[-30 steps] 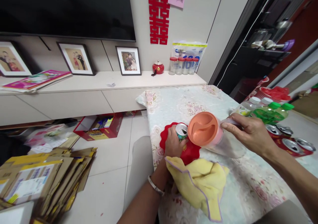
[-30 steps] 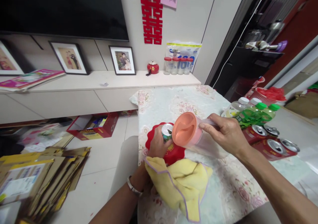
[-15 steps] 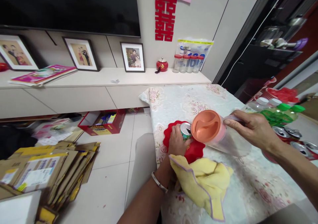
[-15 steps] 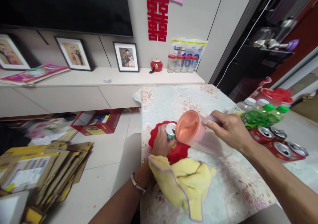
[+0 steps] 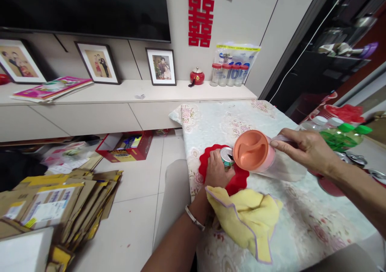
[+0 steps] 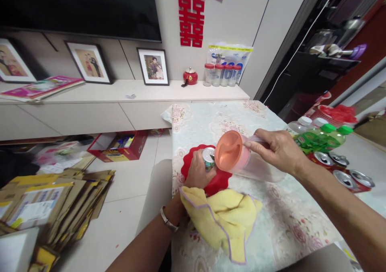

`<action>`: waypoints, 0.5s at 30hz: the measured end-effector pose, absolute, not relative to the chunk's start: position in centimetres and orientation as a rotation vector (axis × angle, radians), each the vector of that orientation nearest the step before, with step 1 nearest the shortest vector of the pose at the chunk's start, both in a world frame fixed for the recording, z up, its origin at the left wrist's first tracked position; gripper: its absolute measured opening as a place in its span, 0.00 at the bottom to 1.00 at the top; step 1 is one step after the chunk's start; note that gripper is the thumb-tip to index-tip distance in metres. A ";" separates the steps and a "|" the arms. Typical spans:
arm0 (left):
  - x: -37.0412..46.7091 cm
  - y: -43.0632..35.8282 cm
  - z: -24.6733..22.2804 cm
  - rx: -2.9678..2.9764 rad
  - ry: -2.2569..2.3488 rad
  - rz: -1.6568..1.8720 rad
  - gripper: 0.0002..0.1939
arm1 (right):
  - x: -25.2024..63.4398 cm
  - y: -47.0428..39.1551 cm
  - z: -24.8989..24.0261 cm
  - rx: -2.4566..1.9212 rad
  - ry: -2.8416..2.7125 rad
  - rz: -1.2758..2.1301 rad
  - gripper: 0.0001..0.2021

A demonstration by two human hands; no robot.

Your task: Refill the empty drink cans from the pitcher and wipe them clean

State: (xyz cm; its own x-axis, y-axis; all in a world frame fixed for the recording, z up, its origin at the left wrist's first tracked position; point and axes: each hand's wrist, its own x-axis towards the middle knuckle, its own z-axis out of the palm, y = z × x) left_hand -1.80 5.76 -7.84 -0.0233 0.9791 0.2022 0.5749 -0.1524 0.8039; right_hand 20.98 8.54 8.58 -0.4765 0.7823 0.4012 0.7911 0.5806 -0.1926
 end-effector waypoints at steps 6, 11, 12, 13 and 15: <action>-1.5 5.9 -8.6 1.835 1.752 1.055 0.29 | 21.0 8.9 8.9 -1.282 -2.429 -0.014 0.28; -1.5 6.0 -9.0 1.856 1.763 1.072 0.25 | 20.8 9.1 9.3 -1.276 -2.472 -0.022 0.28; -1.4 6.0 -9.0 1.858 1.758 1.075 0.24 | 20.8 9.1 9.3 -1.273 -2.477 -0.025 0.28; -1.4 6.0 -9.0 1.856 1.753 1.078 0.24 | 20.8 9.2 9.3 -1.274 -2.483 -0.025 0.28; -1.3 6.0 -9.0 1.819 1.762 1.114 0.22 | 20.8 9.3 9.4 -1.284 -2.497 -0.012 0.27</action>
State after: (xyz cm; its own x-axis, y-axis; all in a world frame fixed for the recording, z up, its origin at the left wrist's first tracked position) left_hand -1.28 6.00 -8.98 -0.0962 0.9558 0.2779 0.6611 -0.1474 0.7357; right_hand 20.81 9.25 9.43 -0.5380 0.7897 0.2948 0.7924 0.5931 -0.1426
